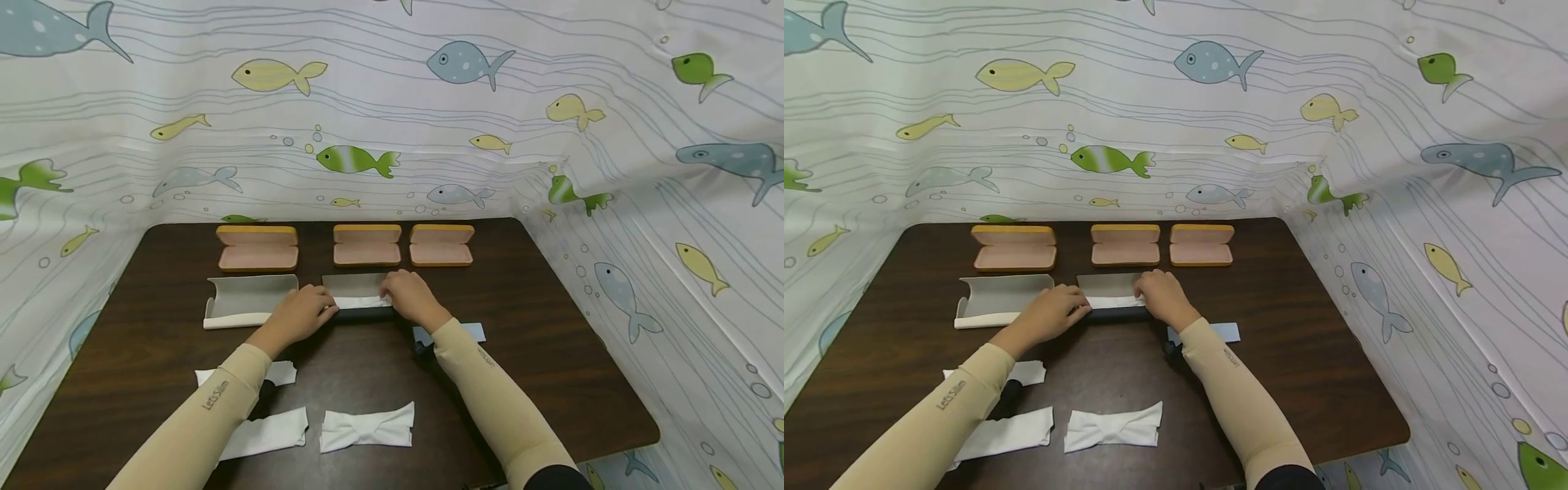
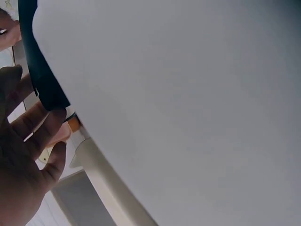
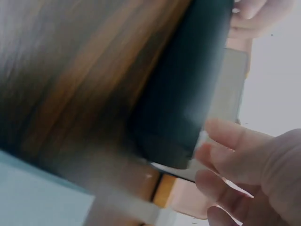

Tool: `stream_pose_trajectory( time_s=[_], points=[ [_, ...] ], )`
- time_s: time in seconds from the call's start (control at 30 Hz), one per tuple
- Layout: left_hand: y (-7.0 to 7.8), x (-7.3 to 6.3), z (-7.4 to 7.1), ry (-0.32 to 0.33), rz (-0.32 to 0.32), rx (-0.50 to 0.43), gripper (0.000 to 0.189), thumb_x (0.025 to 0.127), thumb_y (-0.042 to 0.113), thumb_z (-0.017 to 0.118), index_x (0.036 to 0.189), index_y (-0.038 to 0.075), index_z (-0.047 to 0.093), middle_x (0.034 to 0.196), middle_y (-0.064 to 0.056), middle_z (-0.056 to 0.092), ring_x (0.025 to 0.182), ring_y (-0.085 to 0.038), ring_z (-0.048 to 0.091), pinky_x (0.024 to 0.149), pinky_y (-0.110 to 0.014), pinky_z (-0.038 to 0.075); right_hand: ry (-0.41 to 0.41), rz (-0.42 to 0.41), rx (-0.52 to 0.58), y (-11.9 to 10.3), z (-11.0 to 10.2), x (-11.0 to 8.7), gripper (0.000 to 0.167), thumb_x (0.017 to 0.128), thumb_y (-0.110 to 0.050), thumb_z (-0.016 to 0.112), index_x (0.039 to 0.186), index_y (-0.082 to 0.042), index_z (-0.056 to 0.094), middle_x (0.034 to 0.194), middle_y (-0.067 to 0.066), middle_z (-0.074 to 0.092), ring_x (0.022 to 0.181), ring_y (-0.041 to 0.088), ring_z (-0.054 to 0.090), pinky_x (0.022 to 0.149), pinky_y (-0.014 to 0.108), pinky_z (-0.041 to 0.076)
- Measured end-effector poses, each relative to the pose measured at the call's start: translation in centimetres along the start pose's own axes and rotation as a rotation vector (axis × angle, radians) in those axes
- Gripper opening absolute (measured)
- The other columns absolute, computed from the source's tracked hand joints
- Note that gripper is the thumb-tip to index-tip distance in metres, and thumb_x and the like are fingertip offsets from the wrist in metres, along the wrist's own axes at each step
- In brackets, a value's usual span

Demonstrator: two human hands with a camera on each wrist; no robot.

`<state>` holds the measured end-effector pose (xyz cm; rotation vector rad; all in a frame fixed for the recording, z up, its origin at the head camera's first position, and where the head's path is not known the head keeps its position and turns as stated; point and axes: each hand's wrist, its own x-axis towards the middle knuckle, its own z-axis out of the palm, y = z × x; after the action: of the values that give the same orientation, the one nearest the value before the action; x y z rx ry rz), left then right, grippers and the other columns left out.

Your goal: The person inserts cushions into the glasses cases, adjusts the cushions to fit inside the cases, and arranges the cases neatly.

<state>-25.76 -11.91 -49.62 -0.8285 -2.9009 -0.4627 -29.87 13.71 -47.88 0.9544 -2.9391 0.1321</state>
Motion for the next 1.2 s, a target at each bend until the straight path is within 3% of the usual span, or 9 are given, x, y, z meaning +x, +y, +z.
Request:
stream_pose_trajectory(
  time_s=[0.2, 0.33, 0.43, 0.67, 0.83, 0.93, 1.0, 1.1, 1.2],
  points=[
    [0.1, 0.0, -0.2, -0.020, -0.003, -0.004, 0.019, 0.101, 0.025, 0.066, 0.104, 0.012, 0.078, 0.113, -0.007, 0.070, 0.106, -0.033, 0.062, 0.090, -0.060, 0.050, -0.047, 0.027, -0.043, -0.8, -0.2, -0.3, 0.025, 0.097, 0.000, 0.063, 0.094, -0.018, 0.081, 0.094, -0.002, 0.075, 0.086, 0.018, 0.068, 0.074, 0.034, 0.052],
    [0.1, -0.1, -0.4, -0.028, -0.002, -0.011, 0.018, 0.100, 0.025, 0.066, 0.104, 0.012, 0.078, 0.113, -0.007, 0.070, 0.106, -0.033, 0.062, 0.091, -0.060, 0.050, -0.135, 0.039, -0.052, -0.9, 0.2, -0.4, 0.029, 0.101, -0.002, 0.056, 0.103, -0.017, 0.080, 0.100, 0.000, 0.076, 0.091, 0.019, 0.070, 0.079, 0.035, 0.051],
    [0.1, -0.1, -0.4, -0.025, 0.008, -0.013, 0.016, 0.100, 0.023, 0.067, 0.103, 0.012, 0.078, 0.112, -0.007, 0.070, 0.105, -0.033, 0.062, 0.090, -0.059, 0.050, -0.147, 0.053, -0.040, -0.9, 0.5, -0.4, 0.031, 0.102, -0.001, 0.054, 0.107, -0.017, 0.080, 0.103, 0.000, 0.076, 0.093, 0.019, 0.070, 0.082, 0.036, 0.051],
    [0.0, 0.0, -0.4, -0.022, 0.019, -0.010, 0.015, 0.100, 0.022, 0.067, 0.103, 0.011, 0.077, 0.112, -0.007, 0.070, 0.104, -0.032, 0.062, 0.089, -0.057, 0.051, -0.039, 0.077, 0.033, -0.6, 0.4, -0.4, 0.031, 0.100, 0.000, 0.054, 0.099, -0.017, 0.080, 0.094, -0.002, 0.076, 0.084, 0.017, 0.068, 0.077, 0.034, 0.050],
    [-0.5, 0.3, -0.6, 0.038, 0.047, 0.004, 0.012, 0.098, 0.019, 0.068, 0.099, 0.011, 0.076, 0.100, -0.005, 0.069, 0.092, -0.029, 0.065, 0.080, -0.051, 0.055, 0.134, 0.085, 0.075, -0.3, 0.3, -0.2, 0.025, 0.100, -0.001, 0.057, 0.096, -0.014, 0.078, 0.094, 0.000, 0.075, 0.086, 0.019, 0.066, 0.080, 0.036, 0.053],
    [-0.7, 0.7, -1.1, 0.100, 0.035, 0.015, 0.010, 0.098, 0.017, 0.068, 0.096, 0.009, 0.074, 0.095, -0.006, 0.067, 0.087, -0.028, 0.064, 0.074, -0.048, 0.055, 0.225, 0.084, 0.079, -0.2, 0.1, 0.0, 0.020, 0.098, -0.001, 0.059, 0.102, -0.010, 0.076, 0.102, 0.003, 0.073, 0.091, 0.022, 0.064, 0.084, 0.036, 0.053],
    [-0.8, 1.0, -1.6, 0.146, 0.010, 0.008, 0.010, 0.098, 0.016, 0.068, 0.100, 0.006, 0.071, 0.099, -0.009, 0.065, 0.090, -0.030, 0.063, 0.074, -0.048, 0.054, 0.243, 0.090, 0.069, -0.1, 0.1, 0.2, 0.020, 0.098, -0.002, 0.060, 0.112, -0.007, 0.074, 0.112, 0.005, 0.071, 0.098, 0.024, 0.063, 0.090, 0.036, 0.052],
    [-1.0, 1.3, -2.1, 0.194, -0.019, 0.002, 0.023, 0.097, 0.017, 0.069, 0.115, 0.002, 0.066, 0.116, -0.016, 0.062, 0.107, -0.036, 0.061, 0.084, -0.053, 0.053, 0.186, 0.103, 0.047, 0.1, 0.4, 0.5, 0.034, 0.099, -0.003, 0.059, 0.132, -0.003, 0.064, 0.134, 0.010, 0.063, 0.119, 0.027, 0.060, 0.103, 0.038, 0.048],
    [-1.1, 1.6, -2.2, 0.131, -0.051, 0.022, 0.048, 0.099, 0.022, 0.068, 0.138, -0.001, 0.054, 0.140, -0.022, 0.054, 0.130, -0.039, 0.051, 0.100, -0.060, 0.046, 0.073, 0.113, 0.040, 0.3, 1.0, 0.6, 0.047, 0.101, -0.005, 0.056, 0.148, -0.001, 0.049, 0.151, 0.014, 0.050, 0.139, 0.029, 0.047, 0.114, 0.041, 0.039]
  ],
)
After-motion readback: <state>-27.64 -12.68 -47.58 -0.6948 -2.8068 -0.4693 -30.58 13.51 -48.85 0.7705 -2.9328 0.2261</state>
